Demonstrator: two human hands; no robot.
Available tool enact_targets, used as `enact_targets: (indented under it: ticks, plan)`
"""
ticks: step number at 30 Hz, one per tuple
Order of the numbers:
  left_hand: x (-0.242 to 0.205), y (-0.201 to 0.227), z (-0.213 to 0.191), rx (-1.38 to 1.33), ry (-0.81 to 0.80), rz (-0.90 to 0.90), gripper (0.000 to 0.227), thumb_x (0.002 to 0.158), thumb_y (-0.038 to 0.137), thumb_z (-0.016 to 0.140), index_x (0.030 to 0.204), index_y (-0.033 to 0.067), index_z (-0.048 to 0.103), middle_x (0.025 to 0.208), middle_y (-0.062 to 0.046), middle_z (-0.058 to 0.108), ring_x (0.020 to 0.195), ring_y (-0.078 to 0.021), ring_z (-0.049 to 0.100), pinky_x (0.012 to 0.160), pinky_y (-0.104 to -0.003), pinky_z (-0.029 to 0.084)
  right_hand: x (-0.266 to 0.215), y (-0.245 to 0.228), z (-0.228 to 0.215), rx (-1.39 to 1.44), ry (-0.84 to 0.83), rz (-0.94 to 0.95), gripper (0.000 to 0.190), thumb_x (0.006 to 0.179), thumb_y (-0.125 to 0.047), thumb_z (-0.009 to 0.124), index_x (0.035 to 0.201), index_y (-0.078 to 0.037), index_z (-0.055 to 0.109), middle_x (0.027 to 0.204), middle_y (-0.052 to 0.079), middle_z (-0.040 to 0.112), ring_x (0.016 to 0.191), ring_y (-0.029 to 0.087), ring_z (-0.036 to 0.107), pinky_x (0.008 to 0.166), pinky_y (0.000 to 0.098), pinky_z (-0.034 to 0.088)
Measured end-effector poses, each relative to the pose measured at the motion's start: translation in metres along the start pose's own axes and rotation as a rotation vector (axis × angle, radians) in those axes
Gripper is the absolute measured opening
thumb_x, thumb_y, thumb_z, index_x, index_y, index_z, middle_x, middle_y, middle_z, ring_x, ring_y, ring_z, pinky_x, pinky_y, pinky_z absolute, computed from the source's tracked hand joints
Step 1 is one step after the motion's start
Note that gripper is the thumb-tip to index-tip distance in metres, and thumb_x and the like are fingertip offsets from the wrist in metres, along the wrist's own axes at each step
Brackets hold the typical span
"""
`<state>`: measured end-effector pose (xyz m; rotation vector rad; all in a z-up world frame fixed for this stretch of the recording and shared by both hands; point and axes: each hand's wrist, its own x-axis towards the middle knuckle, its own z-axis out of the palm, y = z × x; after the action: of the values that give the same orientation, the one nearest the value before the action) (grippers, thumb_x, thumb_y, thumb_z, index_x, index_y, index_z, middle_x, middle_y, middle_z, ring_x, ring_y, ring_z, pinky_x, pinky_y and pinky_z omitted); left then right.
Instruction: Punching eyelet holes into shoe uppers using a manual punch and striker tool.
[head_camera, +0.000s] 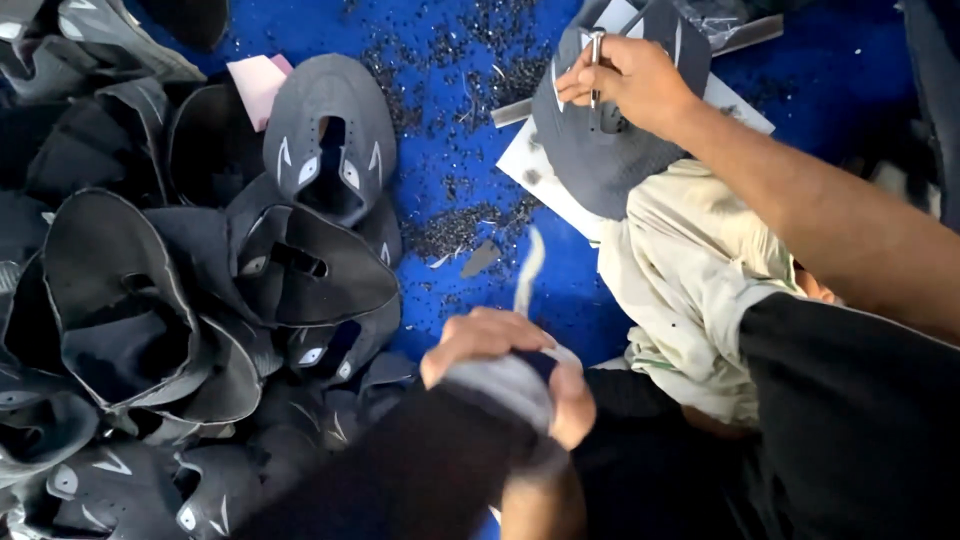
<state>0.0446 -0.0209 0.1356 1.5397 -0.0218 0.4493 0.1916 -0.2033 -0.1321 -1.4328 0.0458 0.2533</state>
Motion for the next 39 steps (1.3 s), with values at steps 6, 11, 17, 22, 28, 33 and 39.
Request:
enact_targets:
  ticks: [6, 11, 17, 22, 28, 33, 39]
  plan:
    - [-0.05, -0.145, -0.026, 0.699, -0.27, -0.143, 0.035, 0.075, 0.021, 0.084, 0.097, 0.0068, 0.061, 0.078, -0.007, 0.066, 0.071, -0.027, 0.069, 0.067, -0.034, 0.053, -0.032, -0.016, 0.015, -0.422, -0.006, -0.458, 0.019, 0.102, 0.003, 0.058, 0.116, 0.007, 0.069, 0.116, 0.016, 0.074, 0.1, 0.02, 0.075, 0.089, 0.0312, 0.06]
    - [-0.042, -0.121, -0.018, 0.655, -0.235, -0.451, 0.039, 0.073, 0.022, 0.086, 0.099, 0.0031, 0.065, 0.079, -0.006, 0.073, 0.07, -0.0215, 0.073, 0.066, -0.034, 0.058, 0.002, -0.004, -0.003, -0.202, 0.082, -0.234, 0.01, 0.105, -0.01, 0.063, 0.11, -0.002, 0.065, 0.105, 0.013, 0.075, 0.096, 0.021, 0.075, 0.085, 0.0328, 0.062]
    - [-0.014, -0.058, -0.014, 0.294, -0.133, -0.113, 0.033, 0.072, 0.014, 0.081, 0.094, 0.0056, 0.057, 0.08, -0.005, 0.062, 0.067, -0.019, 0.059, 0.061, -0.033, 0.051, 0.012, 0.004, -0.006, 0.004, 0.027, -0.097, 0.009, 0.108, -0.008, 0.059, 0.106, 0.0, 0.06, 0.11, 0.011, 0.076, 0.102, 0.019, 0.076, 0.087, 0.0312, 0.062]
    - [-0.051, -0.163, -0.027, 0.422, -0.202, 0.016, 0.026, 0.074, 0.009, 0.077, 0.09, 0.0073, 0.056, 0.075, -0.006, 0.056, 0.064, -0.0193, 0.054, 0.063, -0.033, 0.051, -0.013, -0.006, 0.007, -0.538, 0.059, -0.458, 0.014, 0.1, 0.0, 0.064, 0.113, 0.002, 0.069, 0.109, 0.019, 0.076, 0.099, 0.025, 0.074, 0.085, 0.0376, 0.06]
    - [-0.041, -0.099, -0.015, 0.574, -0.199, -0.493, 0.036, 0.075, 0.022, 0.086, 0.096, 0.0018, 0.065, 0.077, -0.004, 0.074, 0.067, -0.0196, 0.071, 0.066, -0.031, 0.059, 0.02, 0.02, -0.019, 0.209, 0.054, -0.2, 0.019, 0.12, -0.007, 0.054, 0.102, -0.002, 0.052, 0.1, 0.019, 0.07, 0.094, 0.022, 0.071, 0.083, 0.033, 0.059]
    - [0.003, -0.015, -0.008, 0.242, -0.18, -0.041, 0.047, 0.074, 0.023, 0.084, 0.1, 0.0092, 0.047, 0.078, 0.001, 0.061, 0.067, -0.0123, 0.063, 0.069, -0.029, 0.054, 0.031, 0.018, -0.021, -0.058, 0.056, -0.154, 0.006, 0.111, -0.005, 0.053, 0.111, 0.0, 0.057, 0.115, 0.016, 0.074, 0.106, 0.024, 0.076, 0.089, 0.0341, 0.064]
    - [-0.044, -0.162, -0.015, 0.351, -0.208, -0.202, 0.037, 0.069, 0.017, 0.083, 0.098, 0.0069, 0.061, 0.081, -0.003, 0.064, 0.069, -0.0193, 0.063, 0.068, -0.033, 0.056, -0.01, -0.007, -0.002, -0.915, 0.086, -0.614, 0.025, 0.097, -0.004, 0.064, 0.12, 0.003, 0.072, 0.11, 0.02, 0.075, 0.095, 0.035, 0.073, 0.082, 0.0403, 0.06]
